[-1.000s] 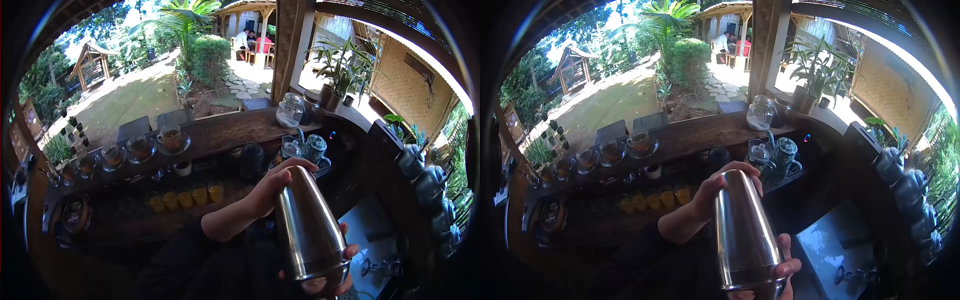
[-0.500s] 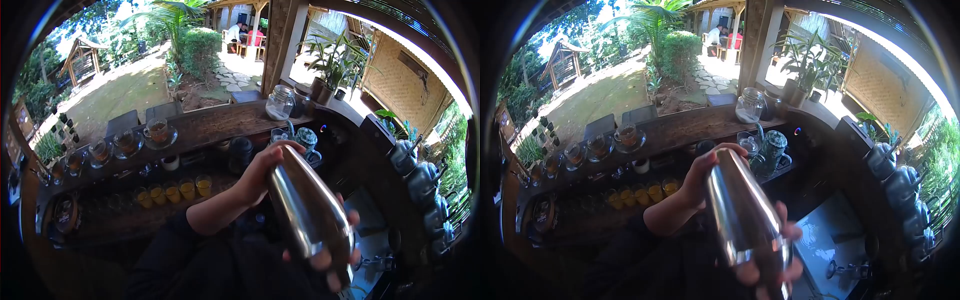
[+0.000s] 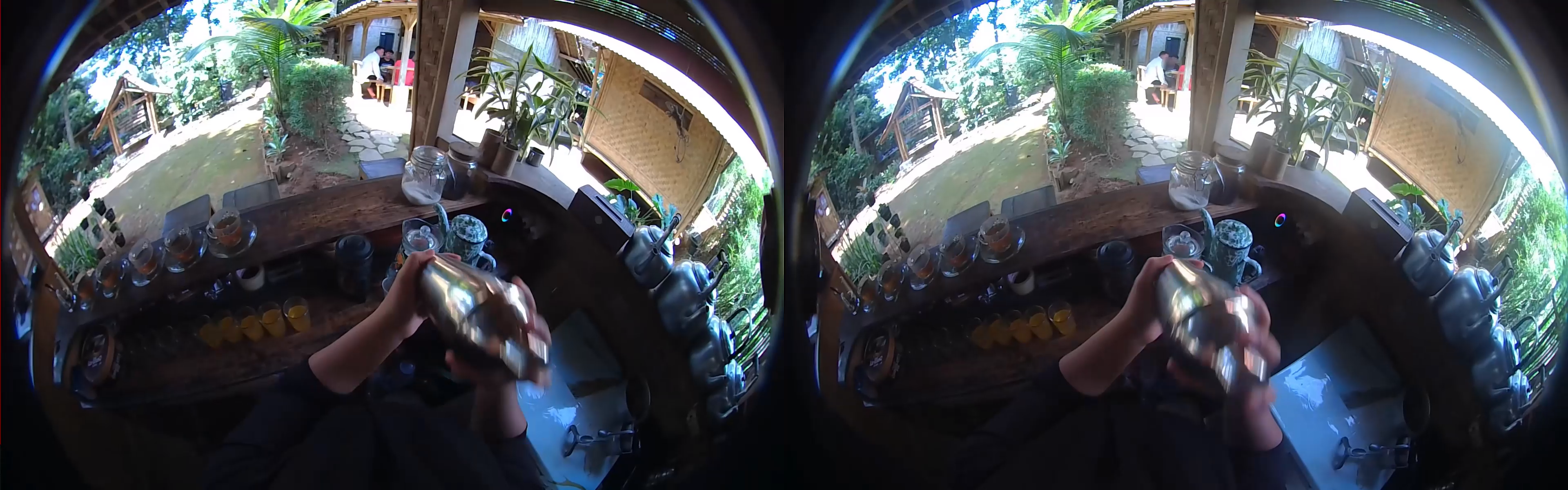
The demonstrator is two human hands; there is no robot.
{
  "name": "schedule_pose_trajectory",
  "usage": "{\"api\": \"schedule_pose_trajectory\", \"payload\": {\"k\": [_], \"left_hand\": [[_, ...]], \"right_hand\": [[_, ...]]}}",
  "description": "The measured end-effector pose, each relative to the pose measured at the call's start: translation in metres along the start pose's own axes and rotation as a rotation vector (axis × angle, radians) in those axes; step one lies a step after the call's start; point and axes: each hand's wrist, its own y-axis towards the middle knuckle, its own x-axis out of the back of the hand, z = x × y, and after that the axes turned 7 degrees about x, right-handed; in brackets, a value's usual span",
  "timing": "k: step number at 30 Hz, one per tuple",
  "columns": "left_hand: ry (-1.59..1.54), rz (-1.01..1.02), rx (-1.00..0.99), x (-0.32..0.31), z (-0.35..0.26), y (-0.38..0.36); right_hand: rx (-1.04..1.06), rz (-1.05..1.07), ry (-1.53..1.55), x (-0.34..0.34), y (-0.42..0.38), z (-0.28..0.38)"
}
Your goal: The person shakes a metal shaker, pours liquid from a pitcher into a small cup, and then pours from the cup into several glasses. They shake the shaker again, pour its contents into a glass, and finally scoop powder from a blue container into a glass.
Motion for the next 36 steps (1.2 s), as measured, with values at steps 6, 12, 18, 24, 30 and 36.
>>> {"api": "schedule_pose_trajectory", "payload": {"k": [6, 12, 18, 24, 30, 36], "left_hand": [[-0.068, 0.041, 0.023, 0.014, 0.028, 0.021], [0.164, 0.485, -0.295, -0.030, 0.011, -0.011], [-0.065, 0.075, -0.072, 0.014, 0.015, 0.022], [0.241, 0.527, -0.330, -0.035, -0.016, -0.036], [-0.050, -0.024, 0.009, 0.070, -0.012, 0.020], [0.150, 0.161, -0.147, -0.005, -0.047, -0.059]], "right_hand": [[-0.129, 0.164, -0.017, 0.033, 0.000, -0.006], [-0.026, -0.149, 0.900, 0.028, -0.023, 0.007], [-0.039, 0.013, 0.385, 0.022, -0.010, -0.055], [-0.531, -0.212, 1.140, 0.026, -0.016, 0.058], [-0.115, -0.033, 0.244, -0.036, -0.014, -0.053], [0.432, -0.401, 0.415, -0.066, 0.017, 0.021]]}}
